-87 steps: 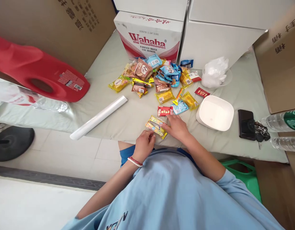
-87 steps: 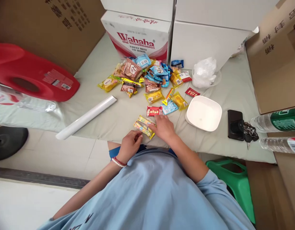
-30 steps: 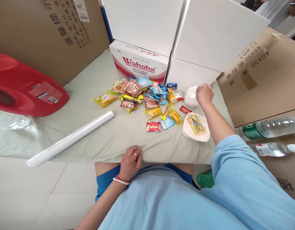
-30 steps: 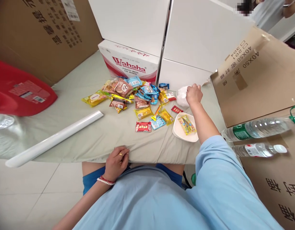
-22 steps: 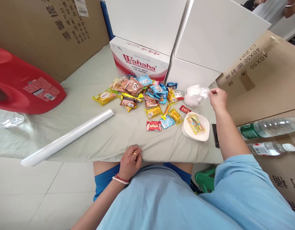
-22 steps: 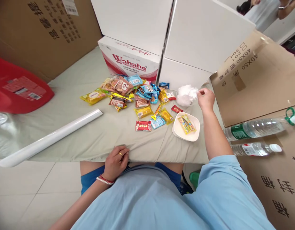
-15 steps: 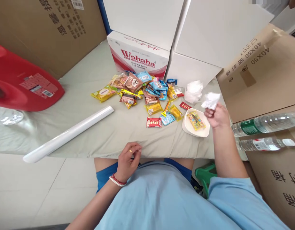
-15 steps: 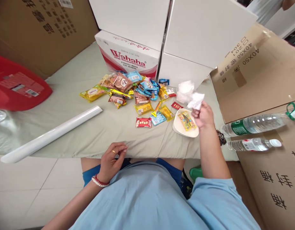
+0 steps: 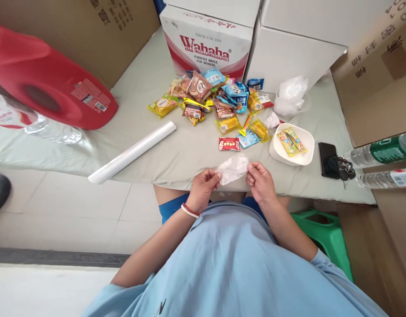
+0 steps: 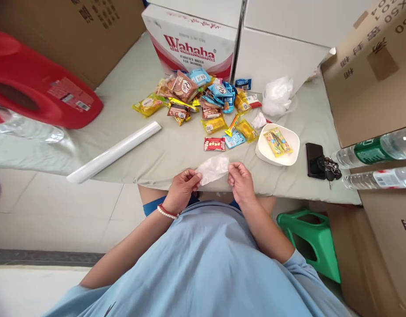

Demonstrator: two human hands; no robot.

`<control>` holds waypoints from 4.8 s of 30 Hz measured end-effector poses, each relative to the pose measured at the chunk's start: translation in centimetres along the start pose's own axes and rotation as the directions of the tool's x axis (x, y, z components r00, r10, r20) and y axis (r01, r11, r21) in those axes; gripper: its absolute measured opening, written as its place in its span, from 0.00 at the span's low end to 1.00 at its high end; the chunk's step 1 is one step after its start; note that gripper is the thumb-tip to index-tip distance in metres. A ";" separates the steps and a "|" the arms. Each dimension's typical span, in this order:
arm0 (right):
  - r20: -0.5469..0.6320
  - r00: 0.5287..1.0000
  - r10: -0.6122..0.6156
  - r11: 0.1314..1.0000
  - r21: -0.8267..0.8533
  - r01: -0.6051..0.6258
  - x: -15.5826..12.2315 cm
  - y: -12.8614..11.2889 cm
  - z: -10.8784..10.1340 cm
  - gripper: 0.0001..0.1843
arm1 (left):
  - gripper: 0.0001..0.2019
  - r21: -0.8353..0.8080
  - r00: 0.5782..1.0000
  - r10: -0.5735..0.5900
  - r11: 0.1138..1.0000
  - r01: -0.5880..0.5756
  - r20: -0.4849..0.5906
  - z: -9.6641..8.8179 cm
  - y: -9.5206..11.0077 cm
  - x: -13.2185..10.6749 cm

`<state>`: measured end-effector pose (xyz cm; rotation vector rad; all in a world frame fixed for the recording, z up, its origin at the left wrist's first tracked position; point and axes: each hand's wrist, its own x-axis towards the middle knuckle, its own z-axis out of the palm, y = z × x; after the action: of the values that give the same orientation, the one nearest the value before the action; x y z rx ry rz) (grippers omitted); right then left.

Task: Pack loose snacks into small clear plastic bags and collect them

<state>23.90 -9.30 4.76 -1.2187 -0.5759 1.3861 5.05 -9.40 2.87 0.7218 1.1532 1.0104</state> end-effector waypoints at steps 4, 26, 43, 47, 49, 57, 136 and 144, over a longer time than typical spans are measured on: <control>-0.040 0.998 -0.041 0.998 0.052 0.043 -1.2 0.5 -1.3 0.21 | 0.21 -0.056 0.996 0.081 0.995 -0.082 -0.032 -1.4 -0.9 -1.1; 0.113 0.985 -0.134 0.958 -0.239 0.158 -2.4 2.3 -1.3 0.26 | 0.10 0.338 0.956 0.258 0.895 -0.291 0.140 -1.9 -2.4 -3.7; -0.012 0.967 -0.254 0.870 -0.439 0.223 -2.1 1.9 -3.9 0.18 | 0.17 -0.114 0.989 0.126 0.987 -0.117 0.075 -2.4 -2.2 -3.3; 0.137 0.962 -0.237 0.817 -0.508 0.274 -3.3 2.2 -2.3 0.15 | 0.12 0.212 0.913 0.383 0.889 -0.406 0.141 -1.7 -2.3 -3.9; 0.270 0.958 -0.101 0.841 -0.491 0.227 -3.6 2.3 -1.0 0.18 | 0.10 0.314 0.871 0.439 0.813 -0.490 0.223 -1.6 -2.1 -4.1; 0.236 0.969 -0.069 0.947 -0.291 0.138 -3.2 1.8 0.1 0.16 | 0.16 0.193 0.946 0.287 0.930 -0.313 0.152 -2.4 -2.3 -4.4; 0.050 0.964 -0.261 0.609 -0.766 0.205 4.0 0.2 -3.1 0.38 | 0.32 0.926 0.693 0.716 0.205 -0.318 0.079 -5.5 3.8 -3.0; 0.100 0.967 -0.234 0.780 -0.574 0.248 7.4 2.8 -0.4 0.29 | 0.20 0.868 0.901 0.394 0.494 -0.043 -0.180 -9.8 4.0 3.4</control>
<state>24.41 -3.24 -0.27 -1.5454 -1.1978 1.0261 -5.14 -4.99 2.37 1.5666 1.9737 0.7419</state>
